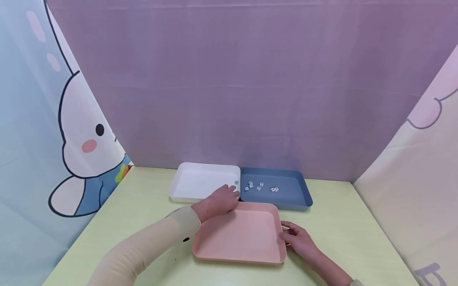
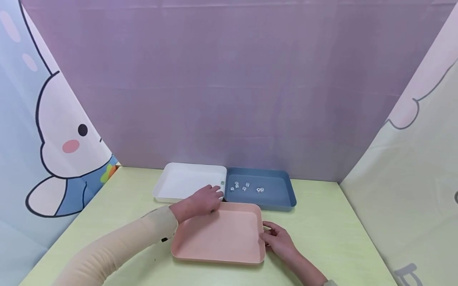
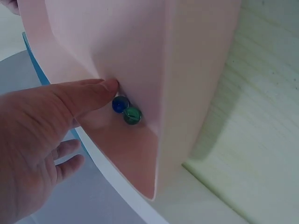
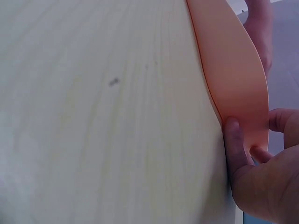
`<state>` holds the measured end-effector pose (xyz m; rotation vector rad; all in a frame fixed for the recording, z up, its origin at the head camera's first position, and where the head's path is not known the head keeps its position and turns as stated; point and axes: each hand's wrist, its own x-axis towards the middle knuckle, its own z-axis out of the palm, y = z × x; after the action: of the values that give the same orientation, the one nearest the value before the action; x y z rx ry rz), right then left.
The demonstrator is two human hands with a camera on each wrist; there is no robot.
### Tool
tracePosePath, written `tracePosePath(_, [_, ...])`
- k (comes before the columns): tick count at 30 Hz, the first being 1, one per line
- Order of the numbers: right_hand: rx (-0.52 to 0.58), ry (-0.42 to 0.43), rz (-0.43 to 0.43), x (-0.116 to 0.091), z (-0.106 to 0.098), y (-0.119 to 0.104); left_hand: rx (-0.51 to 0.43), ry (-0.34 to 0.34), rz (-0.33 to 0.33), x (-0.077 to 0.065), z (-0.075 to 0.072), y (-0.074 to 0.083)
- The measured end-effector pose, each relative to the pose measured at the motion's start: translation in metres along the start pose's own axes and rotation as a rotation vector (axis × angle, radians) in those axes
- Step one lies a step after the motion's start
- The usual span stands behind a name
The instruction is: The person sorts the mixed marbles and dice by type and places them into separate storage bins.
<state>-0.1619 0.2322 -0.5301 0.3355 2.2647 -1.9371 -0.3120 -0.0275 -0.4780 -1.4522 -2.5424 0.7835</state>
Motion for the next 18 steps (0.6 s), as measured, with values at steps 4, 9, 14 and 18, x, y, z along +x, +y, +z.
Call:
tracePosePath(4, [-0.002,-0.001,-0.001,0.001,0.000,0.000,-0.096,0.022,0.007,-0.003,0.001,-0.003])
tracePosePath(9, [0.003,-0.006,0.000,0.000,0.000,0.000,-0.252,0.027,0.015,-0.006,-0.001,-0.008])
tracePosePath(14, [0.014,-0.018,-0.007,0.000,-0.001,-0.001,-0.421,0.017,-0.008,-0.007,-0.004,-0.013])
tracePosePath(18, [0.012,-0.018,-0.009,0.000,-0.001,-0.001,-0.508,0.050,-0.033,-0.006,-0.002,-0.017])
